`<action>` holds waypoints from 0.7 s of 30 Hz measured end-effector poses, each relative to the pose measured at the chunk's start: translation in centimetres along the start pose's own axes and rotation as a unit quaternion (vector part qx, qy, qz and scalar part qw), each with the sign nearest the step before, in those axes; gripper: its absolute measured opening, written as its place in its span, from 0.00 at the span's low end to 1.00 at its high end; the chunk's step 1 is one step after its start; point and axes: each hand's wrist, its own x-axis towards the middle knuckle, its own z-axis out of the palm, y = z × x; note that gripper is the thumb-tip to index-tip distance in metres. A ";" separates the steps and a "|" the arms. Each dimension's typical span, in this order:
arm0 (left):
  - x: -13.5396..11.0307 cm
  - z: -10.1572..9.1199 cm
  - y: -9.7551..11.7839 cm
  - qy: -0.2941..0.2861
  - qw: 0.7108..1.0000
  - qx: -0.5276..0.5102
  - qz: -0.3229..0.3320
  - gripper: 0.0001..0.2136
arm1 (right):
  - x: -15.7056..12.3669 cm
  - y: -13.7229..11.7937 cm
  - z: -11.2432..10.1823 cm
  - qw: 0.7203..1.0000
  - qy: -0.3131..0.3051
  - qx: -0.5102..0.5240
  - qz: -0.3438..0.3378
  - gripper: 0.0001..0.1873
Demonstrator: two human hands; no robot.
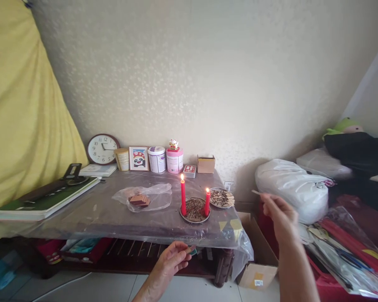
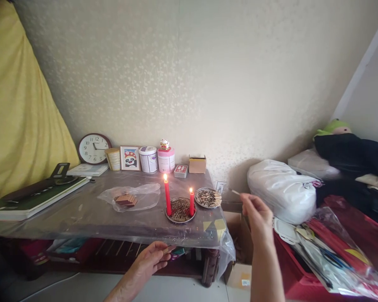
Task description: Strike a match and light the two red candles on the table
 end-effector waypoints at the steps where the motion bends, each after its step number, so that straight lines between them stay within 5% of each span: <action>1: 0.0 0.1 0.1 0.001 1.000 0.001 -0.002 0.10 | 0.0 -0.2 -0.3 0.999 -0.005 0.045 -0.006 0.09; 3: -0.1 0.2 0.3 -0.004 1.000 0.004 -0.003 0.10 | 0.0 -0.5 -0.8 0.996 -0.024 0.082 -0.011 0.09; 8: 0.1 -0.1 0.0 -0.011 1.000 0.006 0.002 0.09 | -0.1 0.6 -0.8 1.000 -0.018 -0.012 0.014 0.10; 14: 0.2 -0.2 -0.1 -0.020 1.000 0.006 0.006 0.08 | -0.1 2.0 -0.8 0.995 -0.062 0.060 0.041 0.10; 18: 0.1 -0.1 0.0 -0.018 1.000 0.006 0.002 0.08 | -0.2 3.2 -0.7 0.997 -0.028 -0.033 0.066 0.09; 21: 0.0 -0.1 0.1 -0.018 1.000 0.007 0.002 0.08 | 0.0 3.6 -0.8 0.997 -0.044 0.004 0.065 0.11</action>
